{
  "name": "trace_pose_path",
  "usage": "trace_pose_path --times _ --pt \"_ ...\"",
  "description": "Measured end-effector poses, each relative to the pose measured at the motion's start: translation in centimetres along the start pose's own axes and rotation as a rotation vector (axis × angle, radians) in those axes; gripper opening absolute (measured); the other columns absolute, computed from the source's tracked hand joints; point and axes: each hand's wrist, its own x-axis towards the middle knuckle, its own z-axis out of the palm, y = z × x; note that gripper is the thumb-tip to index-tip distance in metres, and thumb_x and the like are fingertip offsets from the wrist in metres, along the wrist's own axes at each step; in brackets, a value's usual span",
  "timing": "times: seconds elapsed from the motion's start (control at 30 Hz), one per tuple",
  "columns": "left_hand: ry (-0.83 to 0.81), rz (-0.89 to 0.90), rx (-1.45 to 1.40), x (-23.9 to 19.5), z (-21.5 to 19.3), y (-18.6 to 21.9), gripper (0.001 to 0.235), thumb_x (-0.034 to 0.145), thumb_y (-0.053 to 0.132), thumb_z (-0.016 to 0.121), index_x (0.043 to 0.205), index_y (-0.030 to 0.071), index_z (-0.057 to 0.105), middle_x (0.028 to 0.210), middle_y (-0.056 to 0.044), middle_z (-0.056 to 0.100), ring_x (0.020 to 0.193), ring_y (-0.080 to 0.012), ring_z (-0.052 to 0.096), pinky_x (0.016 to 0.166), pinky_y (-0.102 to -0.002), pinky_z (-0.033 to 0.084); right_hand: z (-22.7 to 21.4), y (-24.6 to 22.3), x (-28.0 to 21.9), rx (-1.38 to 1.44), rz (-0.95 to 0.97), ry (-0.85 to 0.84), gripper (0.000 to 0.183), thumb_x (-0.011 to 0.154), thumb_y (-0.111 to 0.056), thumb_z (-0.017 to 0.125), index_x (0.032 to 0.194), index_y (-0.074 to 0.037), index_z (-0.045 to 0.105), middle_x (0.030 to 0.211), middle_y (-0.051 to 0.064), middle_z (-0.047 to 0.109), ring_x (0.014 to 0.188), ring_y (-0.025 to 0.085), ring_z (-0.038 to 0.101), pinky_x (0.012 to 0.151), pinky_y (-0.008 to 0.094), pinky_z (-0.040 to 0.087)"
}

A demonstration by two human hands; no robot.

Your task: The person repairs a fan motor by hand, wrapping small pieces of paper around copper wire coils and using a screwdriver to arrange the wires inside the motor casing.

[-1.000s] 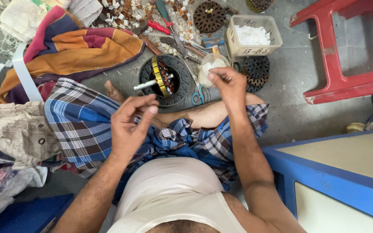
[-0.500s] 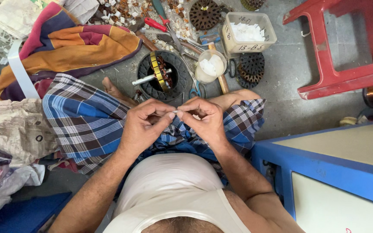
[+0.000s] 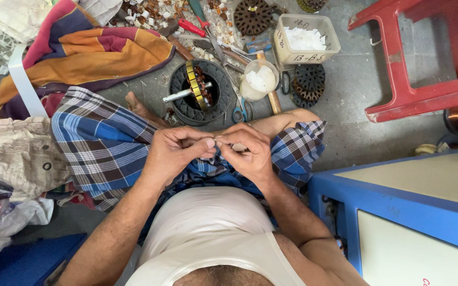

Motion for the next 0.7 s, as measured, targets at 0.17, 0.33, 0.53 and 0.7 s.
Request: trace_pose_path --times 0.17,0.33,0.53,0.7 --pt "0.014 0.083 0.098 -0.2 0.0 0.7 0.016 0.089 0.002 0.078 0.104 -0.002 0.078 0.096 -0.012 0.079 0.082 -0.0136 0.077 0.075 -0.025 0.066 -1.0 -0.2 0.4 0.054 0.045 -0.080 0.020 0.089 0.003 0.080 0.108 -0.003 0.076 0.104 0.008 0.076 0.091 0.016 0.075 0.076 0.026 0.060" --pt "0.050 0.163 0.356 -0.7 0.7 2.2 0.014 0.087 0.004 0.081 0.101 0.003 0.080 0.096 -0.007 0.078 0.079 -0.0080 0.073 0.067 -0.019 0.061 -1.2 -0.2 0.5 0.143 0.089 -0.093 0.023 0.089 0.001 0.082 0.111 -0.003 0.077 0.105 0.008 0.076 0.092 0.014 0.074 0.077 0.025 0.060" --pt "0.053 0.207 0.474 -1.1 1.4 3.5 0.013 0.087 0.006 0.081 0.100 0.004 0.081 0.094 -0.005 0.079 0.076 -0.0056 0.072 0.062 -0.018 0.058 -1.5 -0.2 0.3 0.150 0.124 -0.091 0.022 0.087 0.002 0.083 0.108 -0.003 0.078 0.103 0.008 0.077 0.088 0.013 0.073 0.074 0.024 0.059" --pt "0.051 0.233 0.533 -1.1 1.6 3.7 0.012 0.087 0.007 0.081 0.099 0.005 0.081 0.091 -0.004 0.079 0.074 -0.0052 0.073 0.062 -0.018 0.059 -1.5 0.1 0.3 0.160 0.131 -0.087 0.020 0.086 0.002 0.083 0.105 -0.004 0.077 0.101 0.007 0.077 0.089 0.013 0.074 0.075 0.024 0.059"
